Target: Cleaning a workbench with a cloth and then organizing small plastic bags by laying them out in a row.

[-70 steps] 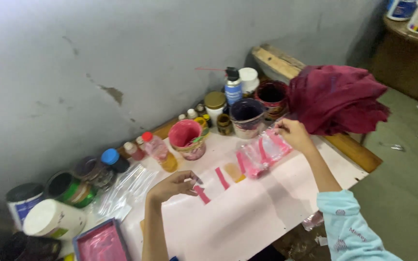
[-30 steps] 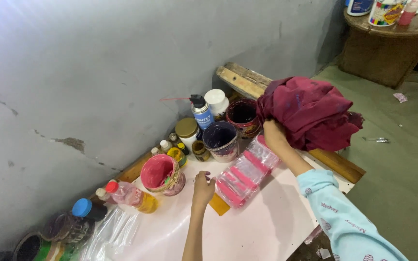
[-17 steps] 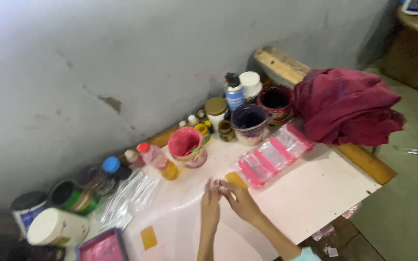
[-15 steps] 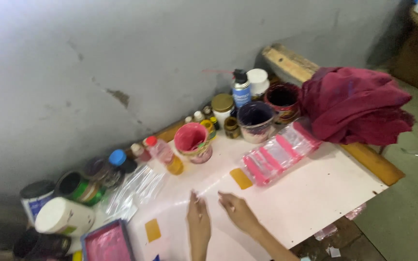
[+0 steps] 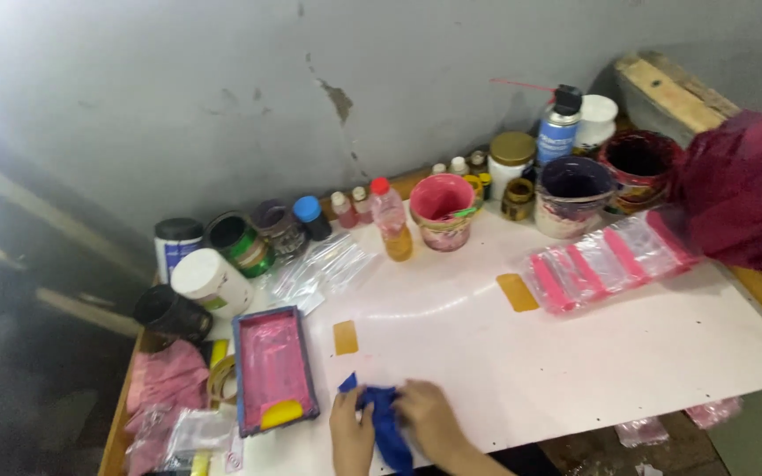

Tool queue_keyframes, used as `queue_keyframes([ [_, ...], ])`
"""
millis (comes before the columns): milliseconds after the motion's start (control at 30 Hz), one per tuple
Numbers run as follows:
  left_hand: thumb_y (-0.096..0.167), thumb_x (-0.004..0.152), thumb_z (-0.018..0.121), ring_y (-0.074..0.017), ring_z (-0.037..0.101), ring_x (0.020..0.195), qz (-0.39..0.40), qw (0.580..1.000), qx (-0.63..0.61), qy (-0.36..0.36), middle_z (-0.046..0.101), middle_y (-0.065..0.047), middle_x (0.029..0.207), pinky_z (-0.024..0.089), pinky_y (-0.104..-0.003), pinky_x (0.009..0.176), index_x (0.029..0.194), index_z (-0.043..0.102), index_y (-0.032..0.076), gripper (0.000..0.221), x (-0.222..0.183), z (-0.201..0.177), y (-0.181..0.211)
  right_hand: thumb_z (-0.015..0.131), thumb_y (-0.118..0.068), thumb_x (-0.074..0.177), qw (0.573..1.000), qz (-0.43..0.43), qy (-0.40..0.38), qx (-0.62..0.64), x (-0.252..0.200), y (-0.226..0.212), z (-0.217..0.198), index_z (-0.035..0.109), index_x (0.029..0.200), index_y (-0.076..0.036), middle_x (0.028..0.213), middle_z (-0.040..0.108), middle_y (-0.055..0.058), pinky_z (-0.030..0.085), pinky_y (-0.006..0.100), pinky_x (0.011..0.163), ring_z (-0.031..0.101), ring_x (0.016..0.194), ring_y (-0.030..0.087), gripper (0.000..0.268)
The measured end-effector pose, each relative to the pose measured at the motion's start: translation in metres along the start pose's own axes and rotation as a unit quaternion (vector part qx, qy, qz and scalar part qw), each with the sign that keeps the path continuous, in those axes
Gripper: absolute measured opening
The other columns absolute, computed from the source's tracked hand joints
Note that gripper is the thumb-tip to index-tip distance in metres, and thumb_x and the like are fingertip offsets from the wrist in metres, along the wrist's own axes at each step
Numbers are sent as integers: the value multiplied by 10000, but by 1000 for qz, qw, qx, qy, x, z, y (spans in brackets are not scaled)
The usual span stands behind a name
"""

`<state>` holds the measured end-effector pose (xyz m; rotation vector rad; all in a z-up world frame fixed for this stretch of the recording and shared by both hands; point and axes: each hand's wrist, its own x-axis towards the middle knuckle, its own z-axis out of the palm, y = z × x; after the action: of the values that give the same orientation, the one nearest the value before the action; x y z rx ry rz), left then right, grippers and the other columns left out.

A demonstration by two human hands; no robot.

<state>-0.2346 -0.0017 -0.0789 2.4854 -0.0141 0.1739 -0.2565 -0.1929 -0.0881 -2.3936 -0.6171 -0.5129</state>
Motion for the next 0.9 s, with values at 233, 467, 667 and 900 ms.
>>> queue_keyframes([
  [233,128,921,683,-167,693,995,-144,877,-450,88,754,-100,1131,584,-291,900,1226,711,63,313,6,-59,124,640,-142,957,809,327,209,441,29,34,-104,727,1109,-27,949,761,107,581,312,842,726,843,198,209],
  [467,240,969,620,-206,584,998,-138,781,-606,-52,547,-121,1202,545,-348,873,1403,542,100,462,11,-41,145,476,-283,1063,492,337,276,754,40,51,-149,562,1077,-251,1439,609,242,551,526,884,612,1156,366,93],
  [667,320,894,716,-199,672,997,-151,838,-522,-57,607,-96,1169,542,-290,934,1383,578,142,539,8,-50,177,564,58,884,518,397,231,722,52,31,-179,371,1398,-331,1511,545,275,501,442,904,555,1241,351,672],
  [900,166,883,774,-177,663,797,-158,855,-490,59,648,-87,916,540,-272,785,1219,719,99,347,24,-48,164,696,-179,860,782,408,167,441,62,47,-188,436,1508,-255,1556,408,53,591,413,912,510,1267,233,702],
])
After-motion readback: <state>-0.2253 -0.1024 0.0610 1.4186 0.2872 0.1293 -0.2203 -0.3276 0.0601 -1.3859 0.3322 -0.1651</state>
